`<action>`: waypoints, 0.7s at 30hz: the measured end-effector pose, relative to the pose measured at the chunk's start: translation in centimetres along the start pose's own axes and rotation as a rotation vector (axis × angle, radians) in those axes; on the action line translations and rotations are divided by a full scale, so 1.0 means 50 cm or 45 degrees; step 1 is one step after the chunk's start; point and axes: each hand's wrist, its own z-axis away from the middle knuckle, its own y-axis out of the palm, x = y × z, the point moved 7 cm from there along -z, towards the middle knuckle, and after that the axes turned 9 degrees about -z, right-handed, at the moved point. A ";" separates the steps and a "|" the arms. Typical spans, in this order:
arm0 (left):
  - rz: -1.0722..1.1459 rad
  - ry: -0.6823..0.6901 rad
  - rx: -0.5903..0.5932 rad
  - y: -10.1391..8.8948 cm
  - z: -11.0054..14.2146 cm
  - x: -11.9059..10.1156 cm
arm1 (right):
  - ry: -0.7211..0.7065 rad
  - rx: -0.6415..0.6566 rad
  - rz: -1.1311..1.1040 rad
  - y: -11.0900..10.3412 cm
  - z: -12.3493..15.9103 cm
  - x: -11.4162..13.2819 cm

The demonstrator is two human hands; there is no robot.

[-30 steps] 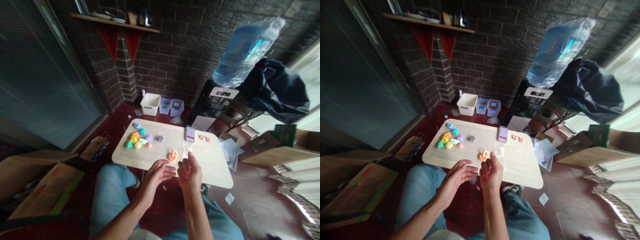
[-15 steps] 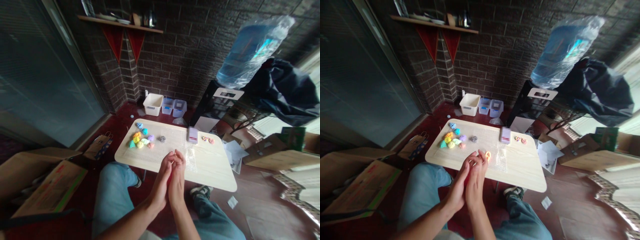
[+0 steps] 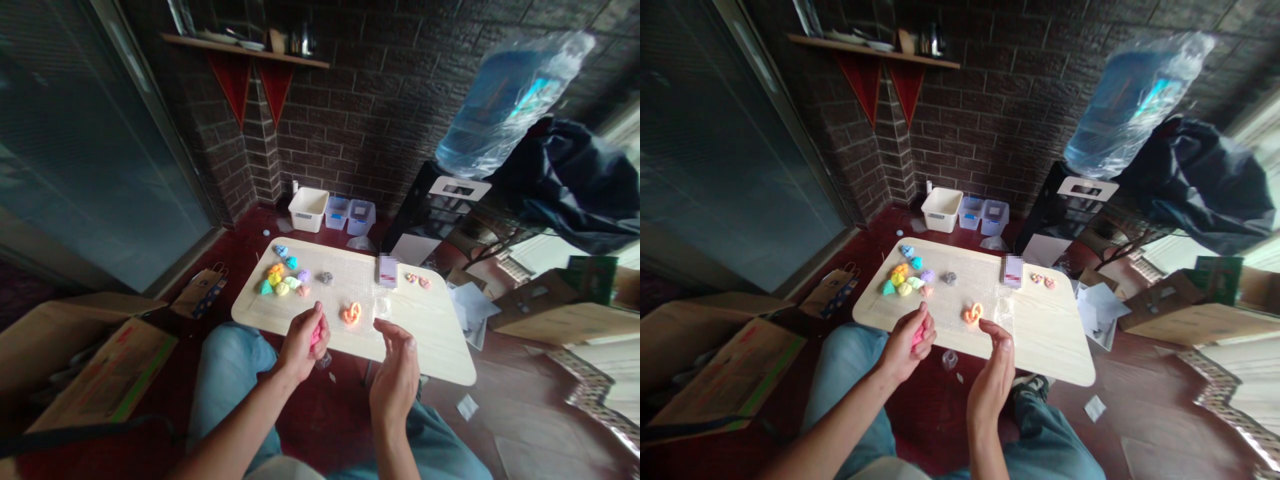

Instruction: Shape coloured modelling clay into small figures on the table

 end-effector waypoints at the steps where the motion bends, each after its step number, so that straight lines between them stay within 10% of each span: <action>1: -0.005 -0.006 -0.007 -0.008 -0.004 -0.002 | 0.019 -0.010 0.013 -0.005 0.001 -0.002; 11: -0.042 -0.140 -0.023 -0.017 -0.013 0.027 | 0.093 0.209 0.303 0.044 0.034 0.018; 16: 0.082 -0.163 0.057 0.027 0.013 0.054 | 0.050 0.578 0.437 0.100 0.061 -0.037; 21: 0.230 -0.215 0.296 0.043 0.030 0.058 | 0.132 0.547 0.462 0.085 0.052 -0.085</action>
